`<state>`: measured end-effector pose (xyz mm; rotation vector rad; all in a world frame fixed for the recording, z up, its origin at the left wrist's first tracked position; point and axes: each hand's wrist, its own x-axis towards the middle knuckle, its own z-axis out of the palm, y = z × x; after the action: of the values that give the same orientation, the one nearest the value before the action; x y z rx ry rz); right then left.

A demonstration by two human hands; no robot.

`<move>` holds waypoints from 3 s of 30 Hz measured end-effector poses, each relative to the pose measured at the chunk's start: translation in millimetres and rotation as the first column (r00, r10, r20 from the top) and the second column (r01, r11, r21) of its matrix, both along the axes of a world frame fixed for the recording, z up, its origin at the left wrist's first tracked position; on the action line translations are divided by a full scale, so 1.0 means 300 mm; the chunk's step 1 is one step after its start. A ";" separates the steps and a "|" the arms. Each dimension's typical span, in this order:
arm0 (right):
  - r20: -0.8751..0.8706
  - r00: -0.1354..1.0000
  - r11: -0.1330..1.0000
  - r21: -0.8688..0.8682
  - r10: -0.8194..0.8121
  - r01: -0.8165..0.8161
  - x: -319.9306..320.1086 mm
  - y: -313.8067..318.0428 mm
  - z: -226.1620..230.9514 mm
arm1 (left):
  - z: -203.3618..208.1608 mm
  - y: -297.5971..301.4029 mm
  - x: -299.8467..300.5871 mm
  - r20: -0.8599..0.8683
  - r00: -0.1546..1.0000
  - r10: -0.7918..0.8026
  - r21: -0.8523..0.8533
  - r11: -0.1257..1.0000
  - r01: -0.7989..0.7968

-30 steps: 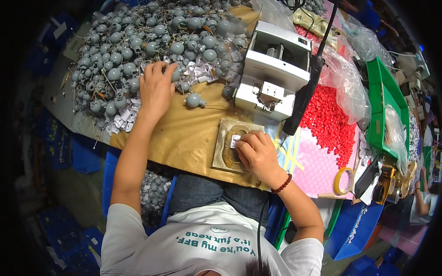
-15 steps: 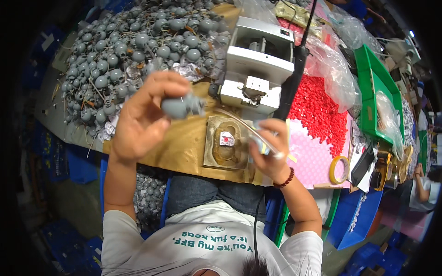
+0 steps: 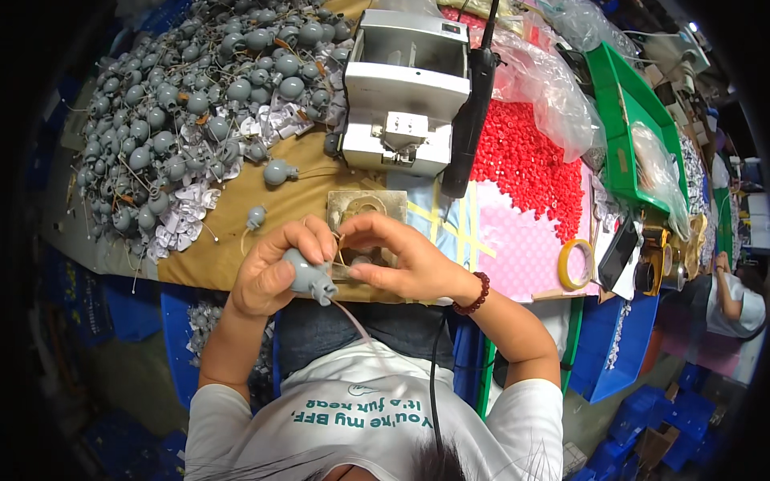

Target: Assemble small plastic toy components using an electric screwdriver.

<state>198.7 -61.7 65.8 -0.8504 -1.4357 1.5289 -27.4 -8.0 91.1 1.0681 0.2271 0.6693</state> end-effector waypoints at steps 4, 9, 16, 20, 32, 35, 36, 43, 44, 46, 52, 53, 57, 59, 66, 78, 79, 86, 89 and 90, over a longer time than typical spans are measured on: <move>-0.126 0.992 0.995 -0.097 0.014 -0.027 -0.039 0.021 -0.019 | -0.015 0.001 -0.020 0.065 0.997 0.040 -0.043 0.998 -0.037; -0.281 0.940 0.980 -0.003 -0.193 0.201 -0.064 0.067 0.007 | -0.011 -0.003 -0.054 0.104 0.986 0.132 -0.023 0.991 -0.130; 0.082 0.858 0.689 0.637 -0.506 0.345 -0.096 0.222 0.086 | -0.009 -0.003 -0.030 -0.144 0.823 0.550 0.264 0.823 -0.503; 0.181 0.846 0.574 0.801 -0.502 0.169 -0.098 0.264 0.104 | -0.059 -0.024 -0.050 -0.216 0.844 0.491 0.055 0.869 -0.492; 0.201 0.863 0.792 0.531 -0.464 0.302 -0.035 0.224 0.130 | -0.035 0.024 0.044 -0.151 0.839 0.523 0.236 0.843 -0.483; 0.380 0.813 0.797 0.582 -0.442 0.161 0.009 0.182 0.151 | -0.055 -0.023 0.030 -0.256 0.868 0.426 0.194 0.902 -0.386; 0.420 0.794 0.787 0.605 -0.440 0.116 0.013 0.167 0.124 | -0.065 -0.047 0.027 -0.266 0.868 0.420 0.192 0.905 -0.379; 0.649 0.646 0.771 0.620 -0.401 -0.145 0.065 0.023 0.018 | -0.148 -0.169 0.001 -0.398 0.750 0.528 0.594 0.772 -0.228; 0.660 0.634 0.769 0.620 -0.404 -0.155 0.062 0.006 -0.014 | -0.141 -0.191 0.007 -0.467 0.733 0.494 0.459 0.844 -0.276; 0.685 0.602 0.772 0.613 -0.411 -0.169 0.055 -0.008 -0.046 | -0.166 -0.199 0.010 -0.439 0.695 0.570 0.636 0.743 -0.208; 0.705 0.520 0.732 0.650 -0.483 -0.203 0.025 0.013 -0.065 | -0.169 -0.186 0.032 -0.408 0.628 0.662 0.807 0.584 -0.091; 0.702 0.513 0.717 0.663 -0.494 -0.216 0.022 0.020 -0.064 | -0.170 -0.181 0.034 -0.409 0.627 0.663 0.811 0.579 -0.084; 0.722 0.474 0.686 0.668 -0.505 -0.288 0.016 0.029 -0.070 | -0.182 -0.178 0.038 -0.421 0.629 0.653 0.821 0.570 -0.043; 0.746 0.457 0.685 0.649 -0.485 -0.331 0.012 0.032 -0.055 | -0.182 -0.178 0.038 -0.427 0.628 0.651 0.820 0.572 -0.036; 0.812 0.368 0.718 0.576 -0.452 -0.390 -0.007 0.004 -0.023 | -0.168 -0.144 0.045 -0.358 0.467 0.808 0.920 0.390 0.030; 0.680 0.642 0.904 0.426 -0.354 0.048 0.205 -0.053 -0.025 | -0.235 -0.113 0.103 -0.349 0.475 0.808 0.933 0.253 0.255; 0.700 0.619 0.906 0.421 -0.356 0.044 0.199 -0.063 -0.039 | -0.236 -0.110 0.101 -0.338 0.480 0.809 0.937 0.239 0.256; 0.457 0.600 0.742 0.535 -0.657 0.405 0.167 -0.056 -0.199 | -0.229 -0.099 0.096 -0.300 0.523 0.798 0.951 0.204 0.233; 0.085 0.834 0.757 -0.377 -0.545 0.533 0.148 -0.030 -0.121 | -0.229 -0.089 0.089 -0.298 0.524 0.798 0.952 0.211 0.221; 0.051 0.833 0.720 -0.476 -0.551 0.505 0.144 -0.017 -0.120 | -0.232 -0.094 0.089 -0.303 0.531 0.791 0.952 0.219 0.216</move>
<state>242.0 -66.8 29.9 -1.3294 -0.6414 1.4436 -0.6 -36.1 21.6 2.6486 1.0018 0.6667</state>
